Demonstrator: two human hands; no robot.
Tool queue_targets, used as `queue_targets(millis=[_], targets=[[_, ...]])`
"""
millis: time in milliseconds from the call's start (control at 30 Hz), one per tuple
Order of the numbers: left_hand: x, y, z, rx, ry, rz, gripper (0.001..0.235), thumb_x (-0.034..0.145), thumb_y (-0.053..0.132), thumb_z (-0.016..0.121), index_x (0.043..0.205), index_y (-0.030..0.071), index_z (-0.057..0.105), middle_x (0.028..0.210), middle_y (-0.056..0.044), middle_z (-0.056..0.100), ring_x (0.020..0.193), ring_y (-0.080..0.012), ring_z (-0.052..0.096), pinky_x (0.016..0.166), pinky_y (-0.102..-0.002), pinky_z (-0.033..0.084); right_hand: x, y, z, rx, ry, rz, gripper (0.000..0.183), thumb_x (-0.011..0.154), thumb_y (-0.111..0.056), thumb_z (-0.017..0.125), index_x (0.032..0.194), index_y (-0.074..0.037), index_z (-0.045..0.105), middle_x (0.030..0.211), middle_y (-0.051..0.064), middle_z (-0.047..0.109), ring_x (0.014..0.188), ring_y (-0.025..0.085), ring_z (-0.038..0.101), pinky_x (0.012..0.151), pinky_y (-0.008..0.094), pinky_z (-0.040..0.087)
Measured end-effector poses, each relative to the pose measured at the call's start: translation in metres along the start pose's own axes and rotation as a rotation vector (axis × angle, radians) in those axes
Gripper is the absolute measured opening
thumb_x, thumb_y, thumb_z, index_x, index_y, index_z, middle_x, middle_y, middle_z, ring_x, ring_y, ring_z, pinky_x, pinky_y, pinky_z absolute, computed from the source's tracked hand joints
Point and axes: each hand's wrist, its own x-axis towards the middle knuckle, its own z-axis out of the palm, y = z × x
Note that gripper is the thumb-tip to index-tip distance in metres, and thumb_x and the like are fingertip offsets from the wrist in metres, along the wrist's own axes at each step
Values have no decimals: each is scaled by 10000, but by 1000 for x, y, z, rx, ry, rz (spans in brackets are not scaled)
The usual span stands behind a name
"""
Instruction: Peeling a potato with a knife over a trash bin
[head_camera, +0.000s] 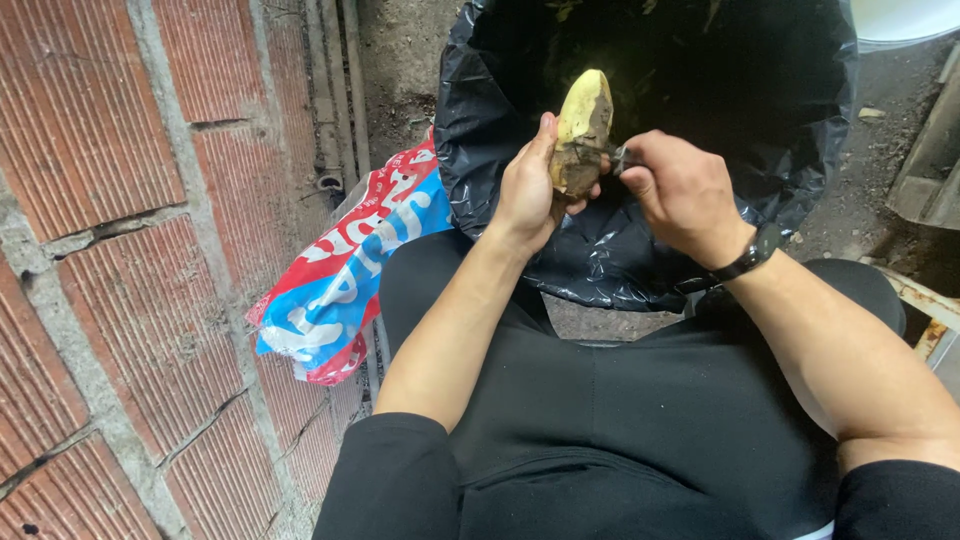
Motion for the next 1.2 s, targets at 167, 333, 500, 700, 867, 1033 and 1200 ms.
queue_targets(millis=[167, 333, 500, 700, 867, 1033, 1200], targets=[[-6, 2, 3, 30, 65, 20, 534, 1084, 476, 442, 1136, -38, 578, 772, -320, 674, 502, -375, 684, 240, -287, 372, -1, -10, 5, -391, -9, -36, 551, 1152, -565, 211, 1007, -178, 577, 707, -5, 545, 653, 245, 660, 596, 352, 537], [-7, -1, -3, 59, 154, -50, 502, 1077, 443, 442, 1024, -34, 588, 742, -319, 689, 455, -348, 668, 229, -266, 353, 1, -3, 16, -551, 17, -74, 537, 1172, -533, 177, 947, -187, 520, 664, -18, 491, 594, 211, 643, 546, 320, 521], [-15, 1, 6, 84, 208, -109, 457, 1077, 411, 434, 1011, -27, 548, 731, -325, 686, 425, -335, 641, 232, -262, 343, 3, 16, 25, -628, -3, 37, 470, 1203, -501, 237, 964, -196, 501, 650, -5, 515, 586, 247, 678, 528, 384, 540], [-17, -6, 21, 63, 78, -134, 505, 1070, 444, 463, 1082, -53, 554, 731, -363, 677, 415, -379, 631, 228, -292, 318, -15, 74, 46, -815, 4, 161, 409, 1204, -485, 388, 944, -201, 527, 623, -24, 592, 559, 252, 700, 522, 398, 550], [-18, 15, 20, -10, 59, -106, 547, 1056, 503, 455, 1202, -12, 564, 810, -234, 685, 490, -243, 611, 275, -209, 304, 2, 9, -3, -437, 76, 88, 330, 1172, -321, 449, 935, -106, 532, 651, 71, 563, 553, 344, 608, 481, 428, 467], [-14, 6, 2, -18, 74, -52, 540, 1076, 478, 462, 1190, -44, 541, 759, -324, 655, 462, -352, 633, 224, -254, 325, -11, 4, 7, -403, -34, -9, 517, 1150, -551, 217, 907, -185, 489, 650, 39, 502, 648, 319, 678, 548, 430, 521], [-17, 13, -2, 10, 184, -155, 473, 1051, 480, 481, 1092, 12, 535, 757, -294, 684, 450, -316, 620, 247, -233, 317, 2, 9, 19, -527, -22, 0, 503, 1185, -533, 196, 933, -206, 483, 636, 2, 491, 577, 260, 671, 537, 387, 523]])
